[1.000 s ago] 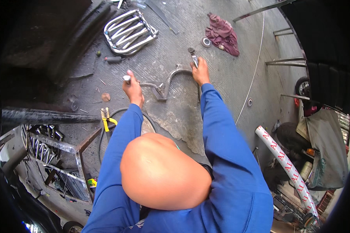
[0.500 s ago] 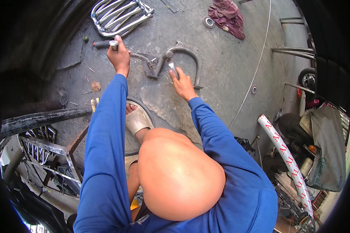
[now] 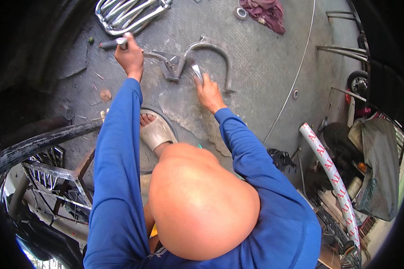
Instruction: The person welds a curved metal piece using a handheld welding torch, then uses a hammer to tap and adjust the welded joint. The person handles the metal part and tools while seated on a stool in a workshop.
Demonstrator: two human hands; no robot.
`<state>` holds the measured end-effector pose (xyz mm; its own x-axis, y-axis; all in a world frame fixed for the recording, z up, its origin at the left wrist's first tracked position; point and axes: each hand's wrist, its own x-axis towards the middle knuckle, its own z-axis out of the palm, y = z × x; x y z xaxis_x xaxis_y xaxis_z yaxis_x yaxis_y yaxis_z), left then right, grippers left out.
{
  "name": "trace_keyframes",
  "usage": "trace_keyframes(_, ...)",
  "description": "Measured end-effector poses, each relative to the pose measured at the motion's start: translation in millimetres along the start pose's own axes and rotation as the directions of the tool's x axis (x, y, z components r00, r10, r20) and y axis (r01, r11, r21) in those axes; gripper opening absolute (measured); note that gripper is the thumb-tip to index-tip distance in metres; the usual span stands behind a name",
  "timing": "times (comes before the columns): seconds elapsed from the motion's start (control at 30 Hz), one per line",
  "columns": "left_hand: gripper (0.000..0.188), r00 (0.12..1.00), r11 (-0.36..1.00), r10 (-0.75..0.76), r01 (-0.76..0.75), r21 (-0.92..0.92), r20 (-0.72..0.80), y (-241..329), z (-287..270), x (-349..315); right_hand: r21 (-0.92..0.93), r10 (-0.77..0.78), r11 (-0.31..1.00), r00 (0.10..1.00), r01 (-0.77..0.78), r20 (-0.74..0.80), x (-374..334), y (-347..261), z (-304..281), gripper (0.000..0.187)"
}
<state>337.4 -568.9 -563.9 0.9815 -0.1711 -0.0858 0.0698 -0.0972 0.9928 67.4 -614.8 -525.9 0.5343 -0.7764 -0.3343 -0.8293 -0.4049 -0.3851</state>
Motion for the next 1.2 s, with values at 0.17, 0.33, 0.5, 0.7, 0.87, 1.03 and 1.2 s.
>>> trace_keyframes(0.17, 0.031, 0.992, 0.990, 0.126, -0.125, 0.064, -0.010, 5.9, 5.9, 9.6, 0.334, 0.083, 0.939, 0.996, -0.086, 0.024, -23.1, 14.4, -6.3, 0.044)
trace_keyframes(0.33, 0.037, 0.970, 0.970, 0.241, -0.241, 0.039, -0.008, -0.8, 7.4, 9.6, 0.852, -0.133, 0.447, 0.962, 0.274, -0.239, -3.7, -43.3, -104.3, 0.048)
trace_keyframes(0.5, 0.034, 0.966, 0.964, 0.258, -0.256, 0.074, -0.020, 4.4, 9.5, 12.4, 0.582, -0.282, 0.510, 0.762, 0.634, -0.583, 10.6, -41.3, -47.6, 0.057)
trace_keyframes(0.7, 0.027, 0.960, 0.931, 0.278, -0.279, 0.236, 0.039, 22.8, 15.7, -4.8, 0.235, 0.033, 0.972, 0.999, -0.029, -0.016, 0.9, 5.4, 15.4, 0.057)
trace_keyframes(0.87, 0.031, 0.960, 0.953, 0.277, -0.279, 0.122, 0.036, 23.7, 14.3, -8.9, 0.432, -0.020, 0.897, 0.984, 0.097, -0.178, -2.3, -6.4, -25.7, 0.054)
trace_keyframes(1.03, 0.037, 0.995, 0.995, 0.099, -0.099, 0.033, -0.006, 19.7, -11.9, -10.6, 0.414, 0.096, 0.910, 0.987, -0.033, -0.132, -14.8, 11.9, -7.1, 0.050)
trace_keyframes(1.2, 0.038, 0.999, 0.971, -0.011, 0.018, -0.237, 0.031, 28.4, -47.8, -28.6, 0.210, 0.064, 0.976, 0.998, -0.058, -0.024, -57.8, 49.1, 35.5, 0.044)
